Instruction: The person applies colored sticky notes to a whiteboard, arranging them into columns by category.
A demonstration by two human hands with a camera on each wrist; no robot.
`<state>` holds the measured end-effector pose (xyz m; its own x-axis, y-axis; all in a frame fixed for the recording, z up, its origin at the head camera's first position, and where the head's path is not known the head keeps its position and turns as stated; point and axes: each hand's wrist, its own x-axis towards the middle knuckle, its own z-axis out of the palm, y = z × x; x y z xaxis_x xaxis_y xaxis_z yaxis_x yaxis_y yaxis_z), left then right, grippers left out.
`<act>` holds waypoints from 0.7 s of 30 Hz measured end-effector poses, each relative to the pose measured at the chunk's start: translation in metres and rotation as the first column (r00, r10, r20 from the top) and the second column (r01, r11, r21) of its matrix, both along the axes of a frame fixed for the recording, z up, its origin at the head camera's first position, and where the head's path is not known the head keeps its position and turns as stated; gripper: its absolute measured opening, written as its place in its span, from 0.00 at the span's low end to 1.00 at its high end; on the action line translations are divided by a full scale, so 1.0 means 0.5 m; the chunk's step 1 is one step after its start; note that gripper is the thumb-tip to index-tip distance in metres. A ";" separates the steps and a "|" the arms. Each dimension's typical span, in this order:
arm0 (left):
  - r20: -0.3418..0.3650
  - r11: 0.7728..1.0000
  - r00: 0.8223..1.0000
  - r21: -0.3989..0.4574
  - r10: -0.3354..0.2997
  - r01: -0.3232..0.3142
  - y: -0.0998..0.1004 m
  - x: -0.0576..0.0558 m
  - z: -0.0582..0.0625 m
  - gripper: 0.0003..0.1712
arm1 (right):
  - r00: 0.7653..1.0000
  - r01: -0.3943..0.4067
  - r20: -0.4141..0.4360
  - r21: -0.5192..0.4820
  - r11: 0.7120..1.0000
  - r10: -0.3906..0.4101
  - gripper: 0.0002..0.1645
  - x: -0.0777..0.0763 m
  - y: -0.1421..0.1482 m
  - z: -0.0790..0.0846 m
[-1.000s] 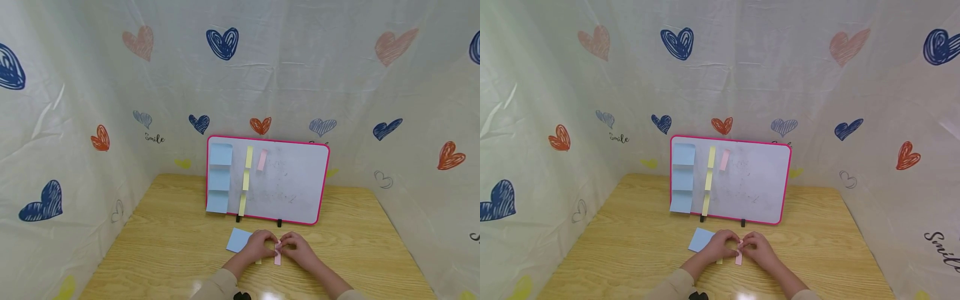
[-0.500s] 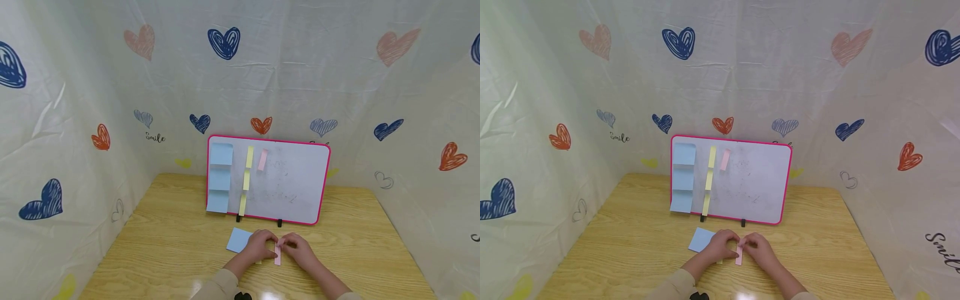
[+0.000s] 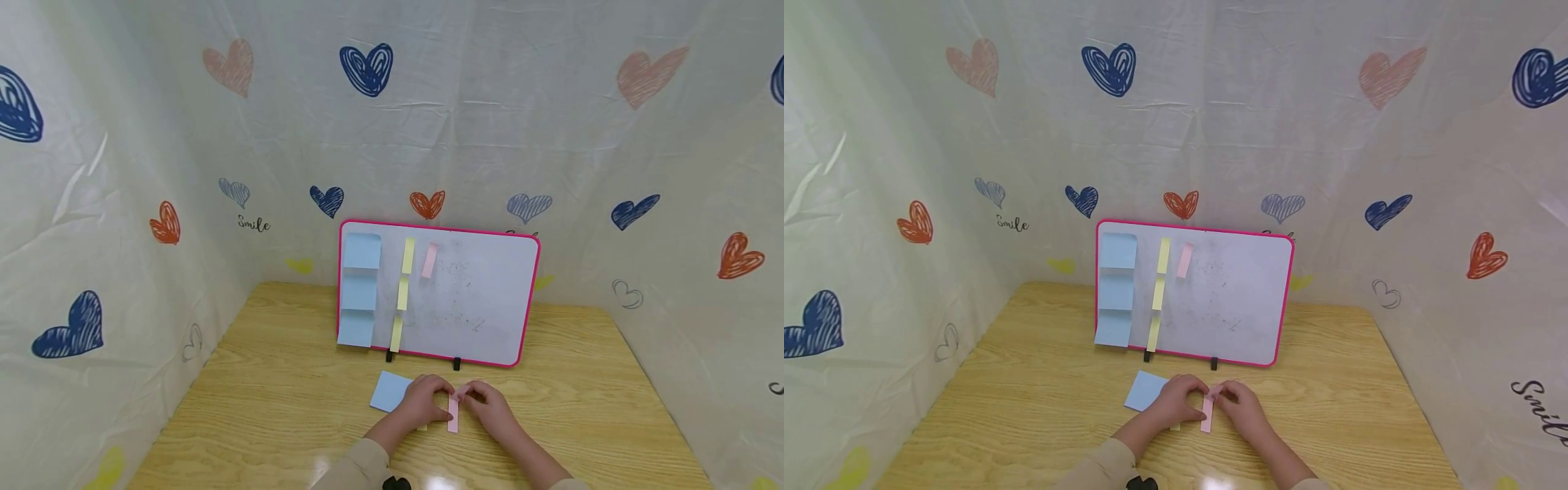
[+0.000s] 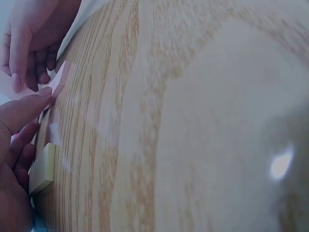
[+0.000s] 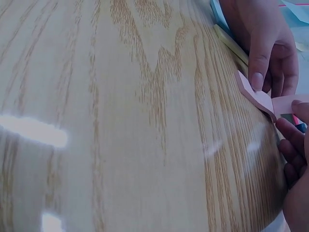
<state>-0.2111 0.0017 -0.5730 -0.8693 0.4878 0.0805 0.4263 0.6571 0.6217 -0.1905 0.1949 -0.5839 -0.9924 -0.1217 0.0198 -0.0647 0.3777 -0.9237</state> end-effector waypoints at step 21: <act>0.006 1.000 1.000 0.018 0.004 -0.005 0.001 0.000 -0.008 0.24 | 0.995 0.096 0.000 -0.068 0.993 -0.096 0.04 -0.001 -0.004 0.003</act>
